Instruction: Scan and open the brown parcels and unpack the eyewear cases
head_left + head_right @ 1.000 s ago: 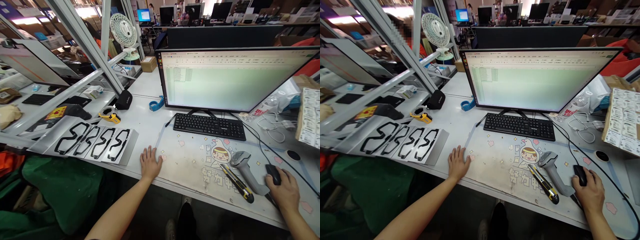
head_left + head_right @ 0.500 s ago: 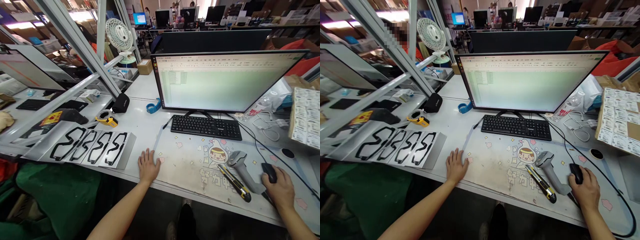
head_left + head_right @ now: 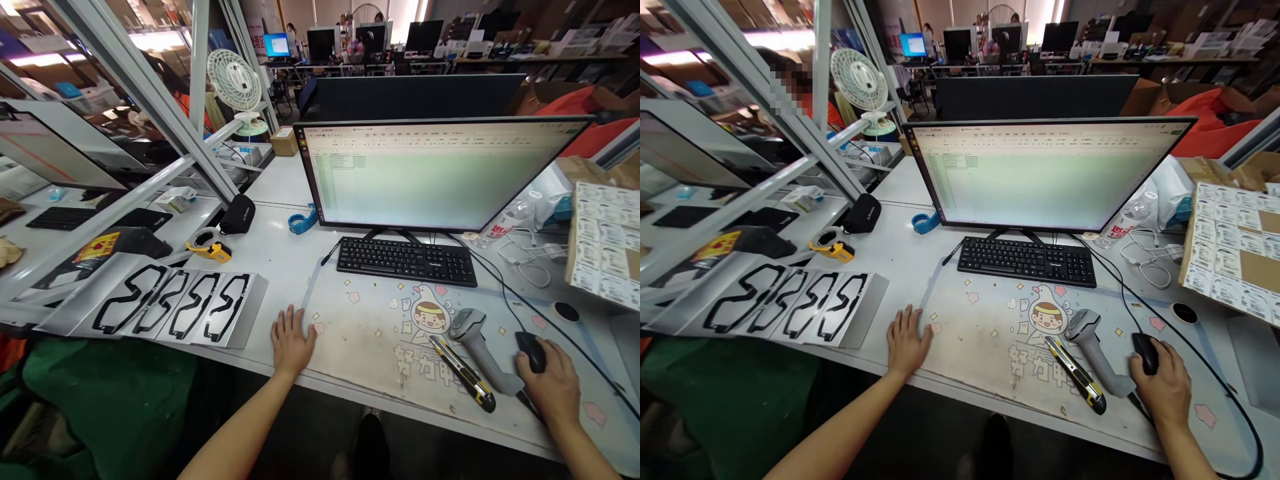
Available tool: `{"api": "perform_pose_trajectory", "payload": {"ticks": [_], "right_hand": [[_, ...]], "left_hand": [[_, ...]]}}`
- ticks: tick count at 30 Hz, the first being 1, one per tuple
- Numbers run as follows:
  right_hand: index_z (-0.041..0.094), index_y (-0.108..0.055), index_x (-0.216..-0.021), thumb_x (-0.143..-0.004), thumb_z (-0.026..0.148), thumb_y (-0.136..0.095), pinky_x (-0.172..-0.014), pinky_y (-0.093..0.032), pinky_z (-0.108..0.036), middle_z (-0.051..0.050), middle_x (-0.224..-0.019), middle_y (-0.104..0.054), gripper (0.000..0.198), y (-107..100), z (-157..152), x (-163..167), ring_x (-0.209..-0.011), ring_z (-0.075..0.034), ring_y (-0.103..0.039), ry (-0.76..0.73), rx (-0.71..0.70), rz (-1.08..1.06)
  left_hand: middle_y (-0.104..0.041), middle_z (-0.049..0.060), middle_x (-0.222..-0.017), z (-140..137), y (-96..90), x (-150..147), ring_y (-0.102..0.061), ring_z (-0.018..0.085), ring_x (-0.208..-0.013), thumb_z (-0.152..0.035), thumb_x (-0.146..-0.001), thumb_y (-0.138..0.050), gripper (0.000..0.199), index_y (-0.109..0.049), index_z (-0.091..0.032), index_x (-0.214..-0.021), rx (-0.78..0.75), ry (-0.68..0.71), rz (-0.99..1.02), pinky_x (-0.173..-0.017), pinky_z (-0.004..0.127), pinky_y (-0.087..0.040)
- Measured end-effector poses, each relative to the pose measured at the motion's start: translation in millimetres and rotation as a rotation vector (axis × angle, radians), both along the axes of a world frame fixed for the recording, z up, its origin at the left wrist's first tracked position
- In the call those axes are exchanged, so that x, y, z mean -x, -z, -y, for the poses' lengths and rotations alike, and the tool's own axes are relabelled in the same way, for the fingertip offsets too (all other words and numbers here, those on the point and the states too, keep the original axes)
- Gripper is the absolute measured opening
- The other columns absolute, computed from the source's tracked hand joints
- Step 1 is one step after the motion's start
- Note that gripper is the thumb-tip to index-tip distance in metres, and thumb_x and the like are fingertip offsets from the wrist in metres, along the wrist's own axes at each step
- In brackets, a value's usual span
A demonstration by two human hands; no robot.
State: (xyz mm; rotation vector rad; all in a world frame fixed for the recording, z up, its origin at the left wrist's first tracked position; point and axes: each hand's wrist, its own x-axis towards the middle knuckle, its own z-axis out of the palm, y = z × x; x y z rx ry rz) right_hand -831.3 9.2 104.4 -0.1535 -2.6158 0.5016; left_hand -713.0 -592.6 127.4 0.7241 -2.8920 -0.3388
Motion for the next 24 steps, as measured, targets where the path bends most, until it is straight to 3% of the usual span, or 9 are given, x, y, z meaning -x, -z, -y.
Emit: {"api": "perform_pose_trajectory", "payload": {"ticks": [11, 16, 18, 20, 22, 24], "right_hand": [[0.023, -0.063, -0.147, -0.089, 0.057, -0.057, -0.118, -0.048, -0.071, -0.022, -0.147, -0.063, 0.068, 0.0, 2.0, -4.4, -0.145, -0.05, -0.058, -0.019, 0.051, -0.004], [0.026, -0.064, -0.136, -0.095, 0.056, -0.062, -0.126, -0.042, -0.063, -0.024, -0.145, -0.063, 0.052, -11.7, 8.8, -5.5, -0.146, -0.048, -0.057, -0.041, 0.152, 0.002], [0.025, -0.066, -0.124, -0.092, 0.06, -0.066, -0.124, -0.042, -0.067, -0.023, -0.136, -0.065, 0.048, -29.9, 20.0, -2.3, -0.139, -0.049, -0.059, -0.01, 0.271, -0.02], [0.023, -0.068, -0.115, -0.088, 0.06, -0.07, -0.123, -0.041, -0.07, -0.022, -0.131, -0.067, 0.046, -61.5, 37.1, 0.9, -0.134, -0.048, -0.06, 0.055, 0.402, -0.075], [0.023, -0.07, -0.111, -0.089, 0.059, -0.071, -0.121, -0.045, -0.067, -0.02, -0.125, -0.071, 0.043, -111.4, 60.7, -1.0, -0.126, -0.042, -0.065, 0.088, 0.55, -0.102], [0.023, -0.073, -0.116, -0.094, 0.058, -0.068, -0.109, -0.057, -0.06, -0.016, -0.117, -0.076, 0.041, -180.8, 89.7, -11.1, -0.111, -0.034, -0.073, -0.028, 0.798, -0.016]], "left_hand": [[-0.045, 0.018, -0.175, 2.1, 4.6, -2.5, -0.034, 0.042, -0.165, -0.039, -0.105, -0.051, 0.058, -0.065, -0.013, -0.155, 0.015, -0.008, -0.006, -0.134, 0.063, -0.026], [-0.045, 0.02, -0.174, 6.5, 3.8, -6.2, -0.033, 0.042, -0.165, -0.042, -0.105, -0.047, 0.061, -0.063, -0.011, -0.155, 0.013, 0.002, 0.03, -0.134, 0.062, -0.025], [-0.045, 0.022, -0.174, 7.6, 2.4, -7.4, -0.033, 0.042, -0.165, -0.044, -0.106, -0.042, 0.063, -0.061, -0.009, -0.155, 0.024, -0.007, 0.034, -0.134, 0.062, -0.025], [-0.045, 0.023, -0.173, 8.7, 0.4, -7.0, -0.033, 0.042, -0.164, -0.047, -0.107, -0.037, 0.067, -0.059, -0.007, -0.156, 0.033, -0.009, 0.029, -0.133, 0.063, -0.026], [-0.046, 0.024, -0.172, 9.7, -2.5, -4.8, -0.034, 0.043, -0.164, -0.05, -0.107, -0.034, 0.07, -0.056, -0.006, -0.156, 0.032, -0.001, 0.034, -0.133, 0.063, -0.026], [-0.045, 0.025, -0.172, 9.6, -7.1, -1.1, -0.034, 0.043, -0.164, -0.052, -0.107, -0.033, 0.071, -0.054, -0.007, -0.157, 0.02, -0.001, 0.057, -0.133, 0.064, -0.026]]}}
